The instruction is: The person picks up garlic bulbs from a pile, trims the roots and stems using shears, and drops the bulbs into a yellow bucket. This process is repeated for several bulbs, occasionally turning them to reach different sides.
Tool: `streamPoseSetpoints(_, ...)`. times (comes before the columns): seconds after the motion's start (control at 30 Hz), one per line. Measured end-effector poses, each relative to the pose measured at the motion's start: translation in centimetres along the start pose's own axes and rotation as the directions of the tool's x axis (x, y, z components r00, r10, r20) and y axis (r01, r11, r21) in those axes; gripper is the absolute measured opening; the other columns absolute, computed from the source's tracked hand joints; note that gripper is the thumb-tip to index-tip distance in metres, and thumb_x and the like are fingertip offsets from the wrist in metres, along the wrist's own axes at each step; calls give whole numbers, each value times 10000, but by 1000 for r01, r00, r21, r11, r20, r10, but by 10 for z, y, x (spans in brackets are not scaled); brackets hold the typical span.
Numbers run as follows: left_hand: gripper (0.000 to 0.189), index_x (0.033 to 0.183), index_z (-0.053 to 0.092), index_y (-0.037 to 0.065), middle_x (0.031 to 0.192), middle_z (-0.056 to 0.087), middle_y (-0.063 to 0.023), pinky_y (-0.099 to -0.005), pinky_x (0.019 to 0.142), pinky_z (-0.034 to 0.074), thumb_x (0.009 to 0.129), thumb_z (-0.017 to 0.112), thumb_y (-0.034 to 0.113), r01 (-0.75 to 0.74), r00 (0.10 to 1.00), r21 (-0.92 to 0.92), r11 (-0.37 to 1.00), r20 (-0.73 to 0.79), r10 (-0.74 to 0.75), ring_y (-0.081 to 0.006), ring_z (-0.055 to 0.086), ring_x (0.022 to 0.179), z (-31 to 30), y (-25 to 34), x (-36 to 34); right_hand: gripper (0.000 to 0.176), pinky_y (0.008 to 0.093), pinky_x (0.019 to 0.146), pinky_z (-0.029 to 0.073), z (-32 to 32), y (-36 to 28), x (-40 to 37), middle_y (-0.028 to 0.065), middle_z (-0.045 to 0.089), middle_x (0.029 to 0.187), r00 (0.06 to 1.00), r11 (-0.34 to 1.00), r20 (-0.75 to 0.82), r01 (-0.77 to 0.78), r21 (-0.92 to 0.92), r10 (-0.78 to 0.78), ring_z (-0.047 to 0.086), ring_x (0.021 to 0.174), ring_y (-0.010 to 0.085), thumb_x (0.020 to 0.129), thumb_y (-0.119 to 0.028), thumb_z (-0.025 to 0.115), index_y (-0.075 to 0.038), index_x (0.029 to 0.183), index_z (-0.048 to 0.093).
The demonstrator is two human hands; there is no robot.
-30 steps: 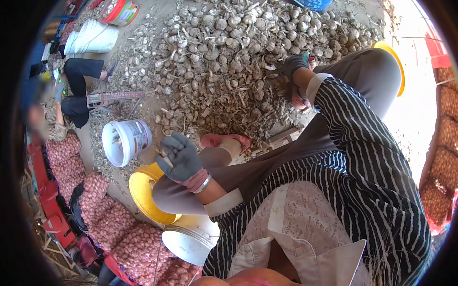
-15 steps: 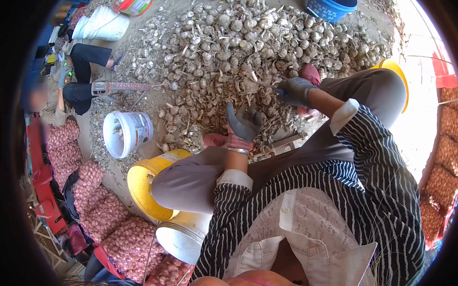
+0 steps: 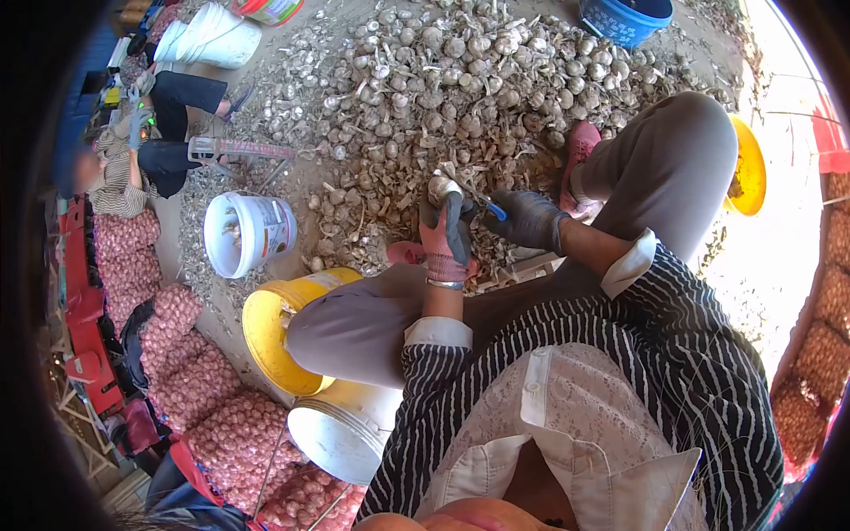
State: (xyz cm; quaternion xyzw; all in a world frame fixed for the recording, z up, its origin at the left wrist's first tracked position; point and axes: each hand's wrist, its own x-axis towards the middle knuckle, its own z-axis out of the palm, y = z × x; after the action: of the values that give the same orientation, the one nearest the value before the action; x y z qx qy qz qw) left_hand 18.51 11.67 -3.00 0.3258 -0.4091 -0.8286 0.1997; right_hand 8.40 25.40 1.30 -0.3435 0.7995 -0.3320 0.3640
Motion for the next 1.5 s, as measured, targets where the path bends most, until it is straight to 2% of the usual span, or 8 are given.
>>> streamPoseSetpoints(0.1,229,1080,537,55,907,589,-26,-304,748,480,902,623,172,-7,999,-343,939,48,24,-137,563,747,17,23,-9,346,442,716,477,11,18,4,192,636,799,1000,978,24,-3,209,-2,636,800,378,847,-325,622,-32,1027,579)
streamPoseSetpoints(0.17,118,996,564,51,808,562,-20,-300,689,451,907,602,119,78,995,-651,755,102,-15,-132,507,670,-1,14,1,342,452,703,472,-6,-4,0,202,629,771,944,826,141,-328,457,297,635,778,378,857,-337,615,-33,1012,592)
streamPoseSetpoints(0.23,138,1038,580,37,870,607,-40,-310,719,494,904,591,65,67,997,-586,808,67,-34,-148,574,736,-25,3,9,359,450,693,475,-12,-3,0,206,631,782,985,944,17,-168,286,170,634,767,375,854,-331,610,-34,1053,584)
streamPoseSetpoints(0.3,278,1164,555,10,1022,635,-88,-346,774,539,888,586,0,16,993,23,1000,-115,-13,-203,634,872,-52,-7,20,380,449,682,478,-18,-7,0,209,633,793,997,996,-80,-8,86,15,633,756,372,851,-326,605,-35,1093,576)
streamPoseSetpoints(0.37,355,1215,527,-3,1087,621,-113,-367,801,545,869,607,-14,5,996,123,992,-84,6,-229,635,929,-66,-13,26,460,451,664,486,-29,-22,-3,197,633,854,936,916,-190,223,-334,-298,623,739,365,835,-305,598,-23,1194,531)
streamPoseSetpoints(0.57,505,1284,473,-26,1194,584,-145,-352,880,517,817,664,-24,-32,999,260,965,-9,35,-239,610,1033,-33,28,3,609,467,731,468,-55,-42,-1,167,611,919,961,683,4,200,-703,-277,598,838,342,809,-327,613,10,1294,465)
streamPoseSetpoints(0.9,647,1262,466,-9,1165,592,-140,-335,926,472,696,772,62,-196,973,728,657,63,220,-203,587,1057,-16,33,-4,645,475,744,461,-51,-32,7,185,612,938,978,693,99,199,-692,-182,602,854,345,824,-355,594,20,1326,445)
streamPoseSetpoints(1.5,388,1162,531,-36,1024,643,-128,-296,775,525,800,654,31,-97,960,653,751,261,-104,-170,632,901,-37,0,-9,281,473,650,493,-40,16,-3,179,644,788,959,798,282,200,-568,-39,646,776,376,785,-150,590,-35,1039,557)
